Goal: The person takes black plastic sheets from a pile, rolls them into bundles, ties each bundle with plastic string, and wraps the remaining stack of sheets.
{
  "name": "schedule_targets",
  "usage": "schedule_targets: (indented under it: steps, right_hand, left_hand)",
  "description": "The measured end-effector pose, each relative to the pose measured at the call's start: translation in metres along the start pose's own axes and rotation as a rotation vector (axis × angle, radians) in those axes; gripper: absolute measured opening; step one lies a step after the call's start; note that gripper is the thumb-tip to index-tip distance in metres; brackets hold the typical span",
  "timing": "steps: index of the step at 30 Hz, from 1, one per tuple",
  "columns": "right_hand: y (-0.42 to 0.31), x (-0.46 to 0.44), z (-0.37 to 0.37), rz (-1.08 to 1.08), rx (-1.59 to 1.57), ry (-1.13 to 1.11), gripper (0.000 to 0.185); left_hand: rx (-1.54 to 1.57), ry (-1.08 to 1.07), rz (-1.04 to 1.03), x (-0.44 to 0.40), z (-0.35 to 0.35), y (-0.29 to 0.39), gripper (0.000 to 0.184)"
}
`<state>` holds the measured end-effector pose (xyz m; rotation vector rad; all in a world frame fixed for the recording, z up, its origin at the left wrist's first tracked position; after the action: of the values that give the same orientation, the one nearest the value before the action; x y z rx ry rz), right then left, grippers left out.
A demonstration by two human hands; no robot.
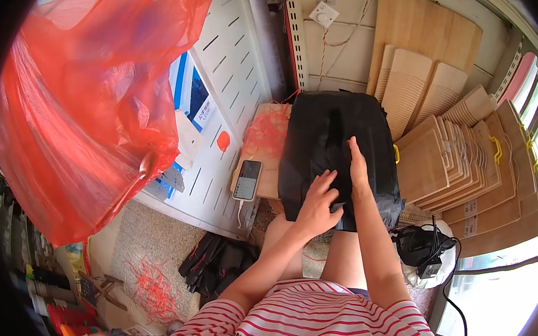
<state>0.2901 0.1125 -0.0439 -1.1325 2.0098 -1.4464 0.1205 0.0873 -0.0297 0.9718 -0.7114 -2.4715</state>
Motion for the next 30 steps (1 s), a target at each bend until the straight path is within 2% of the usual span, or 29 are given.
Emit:
schedule_targets:
  steps: [1, 2, 4, 5, 7, 8, 11, 12, 13, 14, 15, 17, 18, 19, 20, 21, 23, 24, 26, 30]
  right_hand:
    - [0.012, -0.018, 0.016, 0.110, 0.165, -0.014, 0.073]
    - [0.012, -0.018, 0.017, 0.110, 0.166, -0.014, 0.073]
    - [0.000, -0.012, 0.021, 0.422, 0.547, 0.164, 0.067]
    - [-0.003, -0.009, 0.023, 0.421, 0.549, 0.167, 0.067]
    - [-0.021, 0.003, 0.014, 0.790, 0.915, 0.040, 0.064]
    - [-0.022, 0.007, 0.008, 0.889, 1.008, -0.048, 0.064]
    - [0.017, 0.000, 0.009, 0.869, 1.278, -0.169, 0.058]
    - [0.040, -0.005, 0.018, 0.801, 1.382, -0.216, 0.056]
    - [0.043, -0.006, 0.020, 0.804, 1.377, -0.215, 0.056]
    - [0.047, -0.010, 0.021, 0.768, 1.430, -0.232, 0.055]
    - [0.049, -0.012, 0.021, 0.726, 1.486, -0.251, 0.054]
    - [0.038, -0.009, 0.021, 0.680, 1.446, -0.266, 0.051]
    - [0.027, -0.008, 0.021, 0.654, 1.209, -0.236, 0.050]
    - [0.017, -0.007, 0.022, 0.627, 0.974, -0.208, 0.048]
    - [0.008, -0.002, 0.025, 0.635, 0.903, -0.113, 0.047]
    - [-0.008, 0.013, 0.019, 0.630, 0.906, -0.112, 0.047]
    - [-0.027, 0.034, 0.010, 0.409, 0.443, 0.034, 0.049]
    - [-0.021, 0.038, 0.009, 0.441, 0.371, 0.027, 0.051]
    - [-0.012, 0.048, 0.004, 0.443, 0.321, 0.007, 0.053]
    - [0.039, 0.045, 0.013, 0.310, 0.059, 0.011, 0.063]
  left_hand:
    - [0.000, 0.000, -0.001, 0.000, -0.004, 0.003, 0.024]
    - [-0.050, -0.057, 0.009, 0.000, -0.008, 0.006, 0.025]
    - [-0.109, -0.166, 0.005, 0.002, -0.017, 0.007, 0.028]
    - [-0.106, -0.168, 0.004, 0.003, -0.019, 0.008, 0.028]
    - [-0.118, -0.223, 0.011, 0.006, -0.019, 0.013, 0.031]
    - [-0.118, -0.227, 0.011, 0.007, -0.020, 0.015, 0.031]
    - [-0.046, -0.155, 0.027, 0.015, -0.022, 0.020, 0.035]
    - [0.042, -0.151, 0.014, 0.022, -0.023, 0.022, 0.037]
    - [0.128, -0.145, -0.001, 0.027, -0.023, 0.024, 0.040]
    - [0.236, -0.251, 0.145, 0.036, -0.021, 0.025, 0.037]
    - [0.232, -0.251, 0.145, 0.046, -0.022, 0.020, 0.037]
    - [0.641, 0.035, 0.275, 0.068, -0.023, 0.004, 0.030]
    - [0.643, 0.028, 0.268, 0.072, -0.019, 0.004, 0.030]
    - [0.412, 0.256, 0.349, 0.075, -0.009, 0.002, 0.028]
    - [0.174, 0.481, 0.428, 0.080, 0.000, 0.001, 0.027]
    - [0.142, 0.541, 0.444, 0.086, -0.003, -0.012, 0.031]
    - [0.579, 0.460, 0.789, 0.093, -0.014, -0.030, 0.035]
    - [0.580, 0.460, 0.790, 0.091, -0.014, -0.027, 0.035]
    - [0.985, 0.306, 1.053, 0.083, -0.022, -0.019, 0.037]
    - [0.990, 0.419, 0.897, 0.073, -0.037, -0.007, 0.035]
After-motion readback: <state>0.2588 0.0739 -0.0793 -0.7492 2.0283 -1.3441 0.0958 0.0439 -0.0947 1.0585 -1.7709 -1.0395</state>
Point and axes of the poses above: each hand's wrist, its own x-axis away from the middle knuckle, its own z-axis out of the back of the hand, y = z × x, the point moved 2 cm from there along -x, towards the middle knuckle, and after that the axes turned 1 degree about z, right-handed, at the moved point
